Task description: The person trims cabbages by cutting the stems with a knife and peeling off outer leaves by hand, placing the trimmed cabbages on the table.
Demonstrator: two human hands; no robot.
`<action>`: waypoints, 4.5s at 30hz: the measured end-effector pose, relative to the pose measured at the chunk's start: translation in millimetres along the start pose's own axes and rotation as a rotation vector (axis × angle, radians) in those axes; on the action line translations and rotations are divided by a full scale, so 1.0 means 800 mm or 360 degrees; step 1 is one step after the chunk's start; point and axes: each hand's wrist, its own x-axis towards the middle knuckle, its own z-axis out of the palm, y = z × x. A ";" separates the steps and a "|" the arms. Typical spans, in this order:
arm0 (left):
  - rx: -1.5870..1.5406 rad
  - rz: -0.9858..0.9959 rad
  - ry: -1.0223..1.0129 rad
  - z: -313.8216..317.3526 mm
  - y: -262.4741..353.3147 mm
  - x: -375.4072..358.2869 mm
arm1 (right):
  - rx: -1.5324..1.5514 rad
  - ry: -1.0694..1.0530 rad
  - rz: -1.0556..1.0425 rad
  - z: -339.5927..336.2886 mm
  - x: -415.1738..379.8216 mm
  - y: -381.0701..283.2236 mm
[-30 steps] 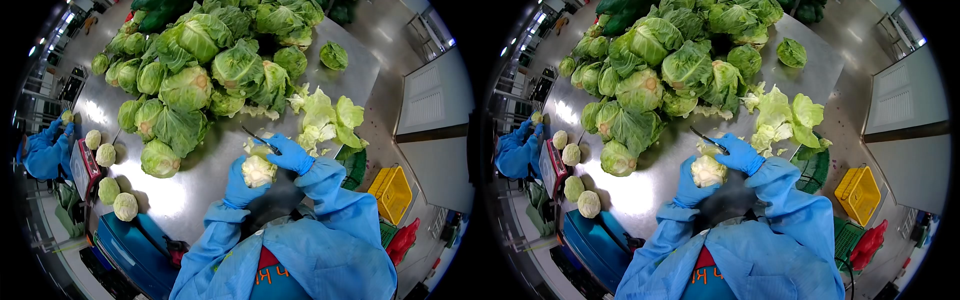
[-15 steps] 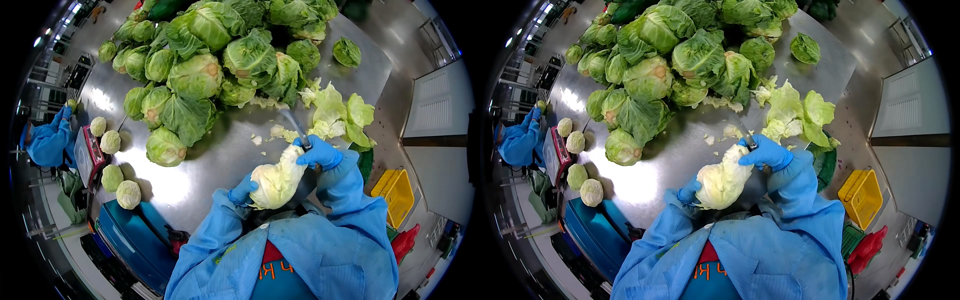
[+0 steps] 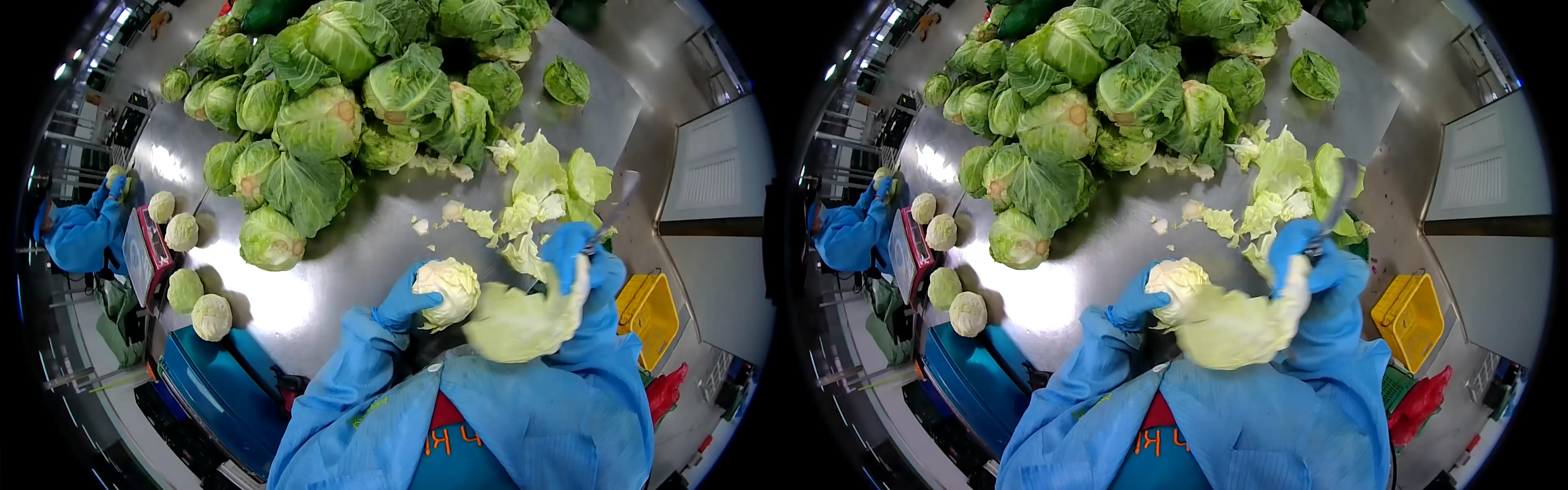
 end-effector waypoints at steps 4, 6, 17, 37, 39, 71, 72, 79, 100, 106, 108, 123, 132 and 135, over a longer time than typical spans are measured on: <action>-0.0530 -0.0046 0.0257 0.015 0.009 -0.020 | -0.0412 0.0252 0.0113 -0.075 -0.037 -0.076; -0.0992 -0.0075 0.0332 0.004 0.003 -0.026 | -0.0837 0.0444 0.0298 -0.117 -0.055 -0.114; -0.1423 0.0227 0.0166 0.010 0.005 -0.006 | -0.1465 0.0478 0.0123 0.015 -0.002 0.085; -0.1431 0.0483 0.0173 0.042 0.045 -0.012 | -0.0652 0.0461 0.0377 0.052 0.012 0.113; -0.1453 0.0452 0.0159 0.035 0.042 -0.011 | -0.0732 0.0543 0.0263 0.049 0.019 0.099; -0.0401 0.0376 0.0483 0.026 0.056 -0.051 | -0.1040 0.0138 0.0356 0.051 0.078 0.136; -0.0833 0.0330 0.0413 0.022 0.050 -0.051 | -0.1328 0.0137 -0.0045 0.023 0.092 0.153; -0.1991 0.0184 -0.0243 -0.005 0.049 -0.050 | -0.2619 0.0619 -0.0142 -0.128 0.118 0.144; -0.1390 0.0353 0.0687 0.025 0.059 -0.020 | -0.0750 0.0421 0.0200 -0.001 0.014 0.187; -0.1167 0.0255 0.0900 0.027 0.055 -0.023 | -0.0426 0.0949 0.0110 -0.056 0.052 0.229; -0.0910 0.0206 0.0916 0.024 0.049 -0.024 | -0.0421 0.1325 -0.0257 -0.090 0.052 0.215; 0.1906 0.0542 0.1019 0.037 -0.003 -0.005 | -0.2023 0.0236 0.0014 -0.003 -0.047 0.175; 0.1855 0.0341 0.0980 0.044 0.005 0.023 | -0.2325 0.0162 -0.0051 0.006 -0.034 0.160; 0.1763 0.0402 0.1041 0.054 0.000 0.029 | -0.2399 0.0165 -0.0052 0.001 -0.028 0.161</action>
